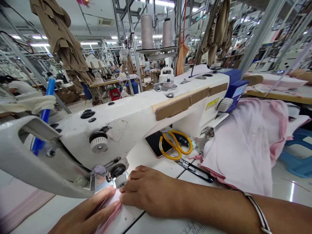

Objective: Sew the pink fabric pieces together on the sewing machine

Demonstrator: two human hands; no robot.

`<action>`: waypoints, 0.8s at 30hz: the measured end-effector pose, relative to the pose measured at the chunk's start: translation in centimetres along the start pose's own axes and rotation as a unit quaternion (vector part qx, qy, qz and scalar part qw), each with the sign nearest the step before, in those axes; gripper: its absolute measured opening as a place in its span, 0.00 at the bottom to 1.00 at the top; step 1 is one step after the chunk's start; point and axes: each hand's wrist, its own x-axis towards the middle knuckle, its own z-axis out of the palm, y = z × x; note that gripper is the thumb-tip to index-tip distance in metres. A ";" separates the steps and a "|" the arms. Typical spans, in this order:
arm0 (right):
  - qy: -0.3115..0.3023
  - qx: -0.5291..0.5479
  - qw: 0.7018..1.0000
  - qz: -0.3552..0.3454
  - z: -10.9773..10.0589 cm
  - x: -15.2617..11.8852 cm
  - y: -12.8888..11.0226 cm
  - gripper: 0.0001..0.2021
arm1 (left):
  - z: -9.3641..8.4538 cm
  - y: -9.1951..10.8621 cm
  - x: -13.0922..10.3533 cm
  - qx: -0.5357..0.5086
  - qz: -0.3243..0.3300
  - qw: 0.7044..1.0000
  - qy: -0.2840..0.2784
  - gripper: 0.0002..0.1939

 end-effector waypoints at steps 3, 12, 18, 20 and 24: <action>0.004 -0.004 1.000 0.010 0.1 0.0 0.0 0.14 | 0.2 0.1 -0.3 -0.014 -0.012 1.000 -0.018 0.30; 0.005 0.046 0.998 0.038 0.7 -0.1 -0.1 0.12 | 0.6 2.4 2.9 -0.169 -0.226 0.957 0.069 0.26; 0.011 0.053 0.996 0.065 1.4 -0.2 -0.2 0.11 | 0.6 2.4 2.4 -0.218 -0.252 0.941 0.056 0.26; 0.009 0.049 0.997 0.062 1.4 -0.3 -0.2 0.13 | 0.6 2.0 1.7 -0.240 -0.240 0.940 0.027 0.25; 0.007 0.039 0.997 0.067 1.2 -0.3 -0.3 0.14 | 0.5 1.4 0.7 -0.259 -0.202 0.944 0.032 0.24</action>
